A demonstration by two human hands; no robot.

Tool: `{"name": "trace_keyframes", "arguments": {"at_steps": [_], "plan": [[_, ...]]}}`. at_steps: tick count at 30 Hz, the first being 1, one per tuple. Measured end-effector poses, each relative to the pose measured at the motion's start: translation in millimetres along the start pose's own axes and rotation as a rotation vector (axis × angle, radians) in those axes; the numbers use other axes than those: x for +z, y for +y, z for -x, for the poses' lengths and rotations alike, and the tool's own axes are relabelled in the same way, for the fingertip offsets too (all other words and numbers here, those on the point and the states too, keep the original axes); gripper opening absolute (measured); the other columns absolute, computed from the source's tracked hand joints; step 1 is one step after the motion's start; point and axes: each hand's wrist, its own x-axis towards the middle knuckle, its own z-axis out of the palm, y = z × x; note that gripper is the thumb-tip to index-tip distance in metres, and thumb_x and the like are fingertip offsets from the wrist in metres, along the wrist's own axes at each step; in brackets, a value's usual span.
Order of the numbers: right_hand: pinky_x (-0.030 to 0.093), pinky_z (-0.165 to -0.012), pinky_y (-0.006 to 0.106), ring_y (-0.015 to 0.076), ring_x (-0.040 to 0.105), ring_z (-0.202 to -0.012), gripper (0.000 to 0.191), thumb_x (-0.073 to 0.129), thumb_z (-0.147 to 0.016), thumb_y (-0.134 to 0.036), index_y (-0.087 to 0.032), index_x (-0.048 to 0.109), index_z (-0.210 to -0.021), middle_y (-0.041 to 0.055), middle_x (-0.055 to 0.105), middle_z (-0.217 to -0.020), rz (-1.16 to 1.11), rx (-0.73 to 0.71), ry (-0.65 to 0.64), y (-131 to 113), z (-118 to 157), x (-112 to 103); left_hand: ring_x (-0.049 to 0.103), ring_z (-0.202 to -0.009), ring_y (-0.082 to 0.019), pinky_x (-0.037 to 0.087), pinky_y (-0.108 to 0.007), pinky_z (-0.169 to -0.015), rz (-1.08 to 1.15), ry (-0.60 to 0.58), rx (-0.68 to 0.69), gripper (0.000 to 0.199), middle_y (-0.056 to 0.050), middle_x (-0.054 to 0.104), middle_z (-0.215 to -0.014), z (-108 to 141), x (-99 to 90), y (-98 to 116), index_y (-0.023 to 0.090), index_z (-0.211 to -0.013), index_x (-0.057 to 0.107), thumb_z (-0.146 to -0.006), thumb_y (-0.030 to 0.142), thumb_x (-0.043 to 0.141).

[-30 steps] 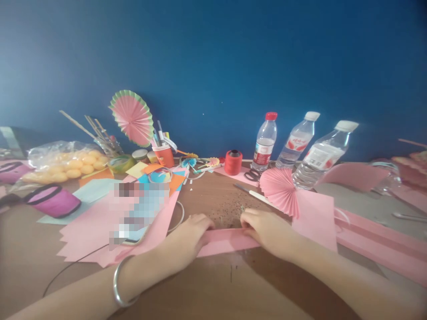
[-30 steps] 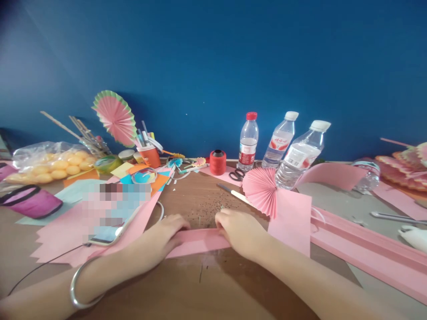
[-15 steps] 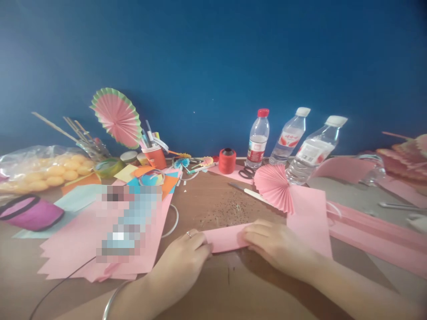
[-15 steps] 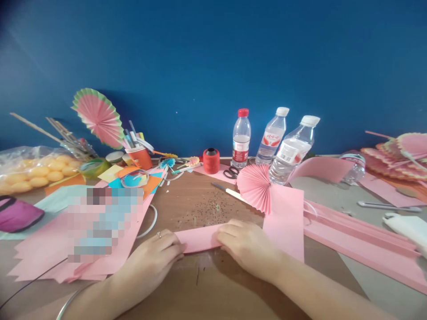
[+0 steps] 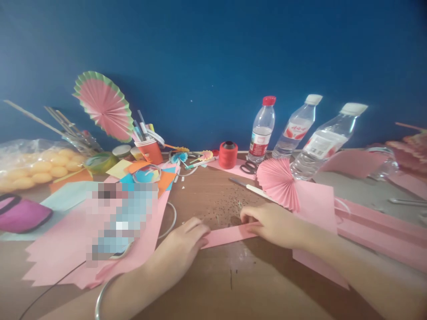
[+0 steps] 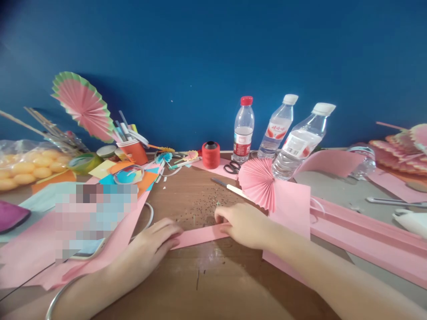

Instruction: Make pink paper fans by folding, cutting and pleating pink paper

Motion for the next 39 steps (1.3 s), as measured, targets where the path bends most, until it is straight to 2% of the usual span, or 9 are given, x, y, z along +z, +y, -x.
{"name": "trace_keyframes", "arguments": {"at_steps": [3, 6, 18, 24, 27, 30, 33, 35, 39], "plan": [[0.033, -0.057, 0.024, 0.0147, 0.057, -0.066, 0.008, 0.055, -0.077, -0.02, -0.024, 0.061, -0.074, -0.003, 0.065, -0.071, -0.049, 0.012, -0.019, 2, -4, -2, 0.058, -0.083, -0.015, 0.045, -0.028, -0.078, 0.013, -0.004, 0.044, 0.023, -0.002, 0.058, -0.095, 0, 2.1, -3, 0.021, -0.092, 0.057, -0.094, 0.012, 0.036], [0.034, -0.058, 0.024, 0.0129, 0.057, -0.067, 0.012, 0.054, -0.076, -0.018, -0.023, 0.062, -0.071, -0.0039, 0.067, -0.073, -0.113, 0.01, -0.008, 4, -4, 1, 0.056, -0.089, -0.018, 0.045, -0.032, -0.082, 0.026, -0.01, 0.049, 0.009, -0.003, 0.057, -0.101, 0, 4.7, -6, 0.021, -0.095, 0.057, -0.092, 0.021, 0.049], [0.035, -0.058, 0.024, 0.0127, 0.057, -0.066, 0.013, 0.055, -0.076, -0.02, -0.023, 0.065, -0.068, -0.0045, 0.068, -0.072, -0.145, 0.049, 0.042, 5, -4, 4, 0.057, -0.088, -0.018, 0.046, -0.031, -0.079, 0.035, 0.083, 0.116, 0.011, -0.003, 0.063, -0.093, -6, 3.3, -14, 0.021, -0.094, 0.064, -0.09, 0.023, 0.054], [0.034, -0.057, 0.025, 0.0136, 0.057, -0.065, 0.013, 0.053, -0.076, -0.019, -0.023, 0.063, -0.068, -0.0037, 0.067, -0.071, -0.102, 0.023, 0.023, 9, -6, 6, 0.057, -0.095, -0.018, 0.047, -0.032, -0.085, -0.006, 0.136, 0.177, 0.019, -0.002, 0.065, -0.105, -10, 4.1, -15, 0.022, -0.101, 0.067, -0.092, 0.022, 0.051], [0.033, -0.056, 0.025, 0.0157, 0.058, -0.067, 0.012, 0.052, -0.078, -0.019, -0.024, 0.062, -0.075, -0.0019, 0.066, -0.073, 0.007, 0.02, 0.03, 6, -3, 6, 0.058, -0.094, -0.018, 0.048, -0.032, -0.085, -0.04, 0.118, 0.229, 0.019, -0.002, 0.068, -0.1, -11, 2.5, -14, 0.021, -0.099, 0.068, -0.092, 0.022, 0.051], [0.032, -0.058, 0.028, 0.0194, 0.058, -0.072, 0.014, 0.049, -0.081, -0.017, -0.023, 0.061, -0.086, 0.0024, 0.065, -0.076, 0.231, -0.086, 0.081, 0, 2, 7, 0.059, -0.093, -0.018, 0.049, -0.032, -0.084, -0.105, 0.135, 0.27, 0.022, -0.002, 0.07, -0.096, -12, 1.1, -12, 0.02, -0.101, 0.068, -0.093, 0.023, 0.048], [0.033, -0.065, 0.032, 0.0213, 0.056, -0.074, 0.016, 0.047, -0.084, -0.013, -0.018, 0.062, -0.083, 0.0064, 0.063, -0.076, 0.446, -0.276, 0.178, -7, 6, 11, 0.06, -0.089, -0.018, 0.05, -0.032, -0.081, -0.15, 0.165, 0.296, 0.027, -0.004, 0.07, -0.091, -12, -1.1, -9, 0.018, -0.101, 0.067, -0.095, 0.023, 0.041], [0.034, -0.07, 0.035, 0.0221, 0.054, -0.075, 0.017, 0.048, -0.088, -0.019, -0.017, 0.063, -0.08, 0.0078, 0.062, -0.075, 0.491, -0.352, 0.246, -11, 7, 14, 0.061, -0.086, -0.017, 0.05, -0.031, -0.08, -0.126, 0.172, 0.281, 0.029, -0.004, 0.07, -0.089, -12, -2.7, -7, 0.018, -0.1, 0.066, -0.095, 0.022, 0.038], [0.036, -0.078, 0.039, 0.025, 0.057, -0.083, 0.026, 0.05, -0.091, -0.033, -0.014, 0.062, -0.103, 0.0102, 0.066, -0.086, 0.443, -0.448, 0.348, -16, 6, 23, 0.062, -0.082, -0.016, 0.048, -0.029, -0.077, -0.024, 0.161, 0.209, 0.026, -0.003, 0.069, -0.089, -11, -2.5, -7, 0.019, -0.099, 0.064, -0.095, 0.021, 0.038]]}}
